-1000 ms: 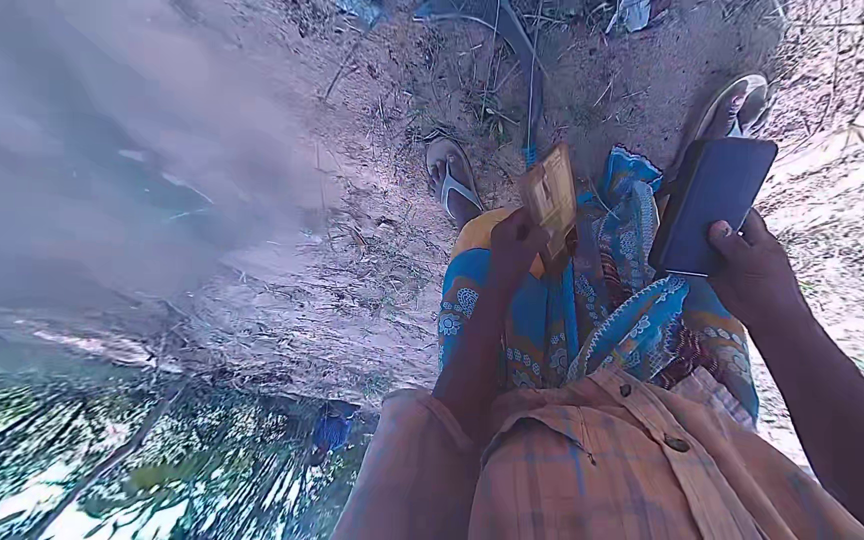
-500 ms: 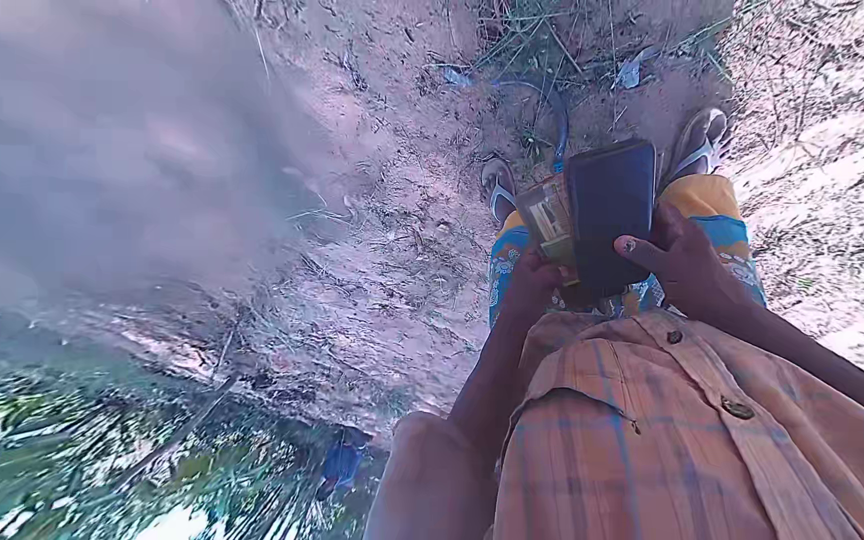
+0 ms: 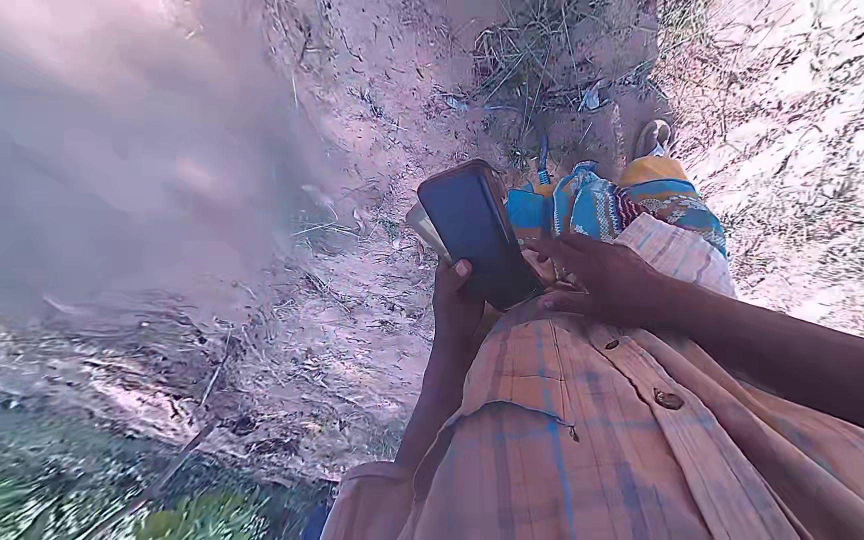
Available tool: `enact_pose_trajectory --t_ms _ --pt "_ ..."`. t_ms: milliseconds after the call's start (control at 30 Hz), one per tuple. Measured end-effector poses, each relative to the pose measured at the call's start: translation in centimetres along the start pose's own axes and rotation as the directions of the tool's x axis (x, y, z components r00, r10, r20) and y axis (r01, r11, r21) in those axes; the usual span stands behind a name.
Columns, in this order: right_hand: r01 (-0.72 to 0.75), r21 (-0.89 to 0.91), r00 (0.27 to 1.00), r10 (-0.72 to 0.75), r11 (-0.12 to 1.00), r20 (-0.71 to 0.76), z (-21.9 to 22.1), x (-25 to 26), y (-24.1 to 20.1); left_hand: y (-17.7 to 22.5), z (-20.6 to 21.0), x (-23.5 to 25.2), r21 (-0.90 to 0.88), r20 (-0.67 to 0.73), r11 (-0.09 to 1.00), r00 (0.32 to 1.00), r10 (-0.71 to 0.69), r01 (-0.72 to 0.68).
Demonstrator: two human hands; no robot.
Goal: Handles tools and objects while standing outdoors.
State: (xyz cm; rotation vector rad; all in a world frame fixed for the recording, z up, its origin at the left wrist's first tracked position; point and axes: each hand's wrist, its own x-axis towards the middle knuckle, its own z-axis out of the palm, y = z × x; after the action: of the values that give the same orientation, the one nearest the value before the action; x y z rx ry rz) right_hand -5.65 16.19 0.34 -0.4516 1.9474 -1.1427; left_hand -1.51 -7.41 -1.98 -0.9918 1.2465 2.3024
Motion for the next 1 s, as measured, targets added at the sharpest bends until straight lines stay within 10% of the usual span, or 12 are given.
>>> enact_pose_trajectory --t_ms 100,333,533,667,800,933,1000 --pt "-0.02 0.078 0.978 0.004 0.997 0.208 -2.8 -2.4 1.4 2.6 -0.6 -1.3 0.015 -0.077 0.996 0.993 0.094 -0.093" --pt "-0.208 0.184 0.976 0.192 0.961 0.099 -10.0 -10.2 -3.0 7.6 2.3 -3.6 -0.184 -0.106 0.946 0.963 0.249 -0.266" --pt "-0.225 -0.224 0.972 0.236 0.948 0.024 -9.3 -6.8 -1.7 11.0 8.3 -1.8 -0.361 -0.007 0.877 0.941 0.339 -0.318" --pt "-0.129 -0.343 0.981 0.068 0.931 -0.183 -9.2 -6.4 0.6 12.7 12.3 0.0 -0.328 0.047 0.897 0.943 0.329 -0.296" --pt "0.025 -0.37 0.89 -0.189 0.929 -0.415 -11.7 -15.4 -7.2 12.8 14.3 0.9 -0.248 0.06 0.933 0.957 0.284 -0.262" --pt "-0.246 0.183 0.964 0.261 0.952 -0.061 -10.1 -25.4 -11.6 12.2 15.6 1.2 -0.134 0.076 0.964 0.968 0.241 -0.229" --pt "-0.642 0.485 0.754 0.603 0.594 0.261 -8.3 -27.2 -10.3 12.2 15.7 1.3 -0.079 0.09 0.972 0.969 0.229 -0.222"
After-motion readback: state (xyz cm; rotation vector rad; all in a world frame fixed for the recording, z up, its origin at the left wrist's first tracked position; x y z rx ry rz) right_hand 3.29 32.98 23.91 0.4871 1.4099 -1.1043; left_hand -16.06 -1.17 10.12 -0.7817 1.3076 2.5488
